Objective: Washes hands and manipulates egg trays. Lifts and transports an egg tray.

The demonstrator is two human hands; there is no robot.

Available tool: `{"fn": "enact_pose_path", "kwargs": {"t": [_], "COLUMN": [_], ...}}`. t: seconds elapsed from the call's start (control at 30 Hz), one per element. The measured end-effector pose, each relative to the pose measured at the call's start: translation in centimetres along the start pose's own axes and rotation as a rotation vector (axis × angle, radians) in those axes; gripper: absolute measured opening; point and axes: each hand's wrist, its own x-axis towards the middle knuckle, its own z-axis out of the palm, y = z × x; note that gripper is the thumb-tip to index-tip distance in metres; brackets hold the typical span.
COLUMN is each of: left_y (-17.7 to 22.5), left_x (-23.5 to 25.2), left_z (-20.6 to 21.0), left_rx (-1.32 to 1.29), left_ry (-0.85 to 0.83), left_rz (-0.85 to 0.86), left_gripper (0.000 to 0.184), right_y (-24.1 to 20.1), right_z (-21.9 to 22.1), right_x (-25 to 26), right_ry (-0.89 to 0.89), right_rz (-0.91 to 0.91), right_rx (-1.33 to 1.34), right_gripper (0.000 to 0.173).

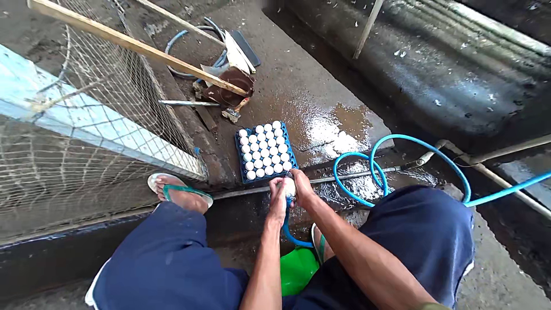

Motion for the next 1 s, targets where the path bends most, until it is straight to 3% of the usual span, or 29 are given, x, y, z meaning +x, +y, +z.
{"fn": "enact_pose_path", "kwargs": {"t": [0.07,0.13,0.23,0.37,0.5,0.6,0.63,0.73,0.8,0.87,1.0], "left_y": [0.7,1.4,0.8,1.3,1.4,1.9,2.0,1.3,1.3,1.2,1.7], "left_x": [-0.3,-0.9,-0.5,-1.2,-0.8,-1.4,-1.5,-0.4,0.0,0.5,-1.2], "left_z": [0.1,0.9,1.1,0.6,0.6,0.3,0.1,-1.0,-1.7,-1.9,0.2], "left_rx": [0.041,0.06,0.194,0.075,0.117,0.096,0.123,0.081,-0.003,0.017,0.045], "left_ry": [0.025,0.098,0.138,0.109,0.076,0.082,0.072,-0.064,-0.135,-0.076,0.036], "left_rz": [0.024,-0.015,-0.074,-0.059,-0.156,-0.062,-0.091,-0.237,-0.232,-0.097,0.007], "left_gripper": [0.045,0.053,0.058,0.046,0.048,0.05,0.051,0.052,0.039,0.029,0.048], "right_y": [0.6,0.7,0.3,0.4,0.1,1.2,1.3,0.0,-0.5,-0.6,0.6], "right_z": [0.2,0.2,0.1,0.5,0.0,0.8,0.7,0.0,0.1,0.5,0.4], "right_x": [-1.4,-2.3,-1.0,-3.0,-1.1,-2.8,-2.5,0.0,0.5,-0.2,-2.6], "right_ry": [0.019,-0.01,0.029,0.0,0.016,0.018,0.007,-0.102,-0.141,-0.14,-0.071], "right_rz": [-0.249,-0.385,-0.191,-0.311,-0.107,-0.347,-0.343,0.077,0.221,0.084,-0.443], "right_rx": [-0.222,-0.37,-0.258,-0.334,-0.184,-0.315,-0.31,-0.065,0.124,0.142,-0.384], "right_gripper": [0.044,0.045,0.039,0.041,0.039,0.044,0.043,0.036,0.032,0.035,0.041]}}
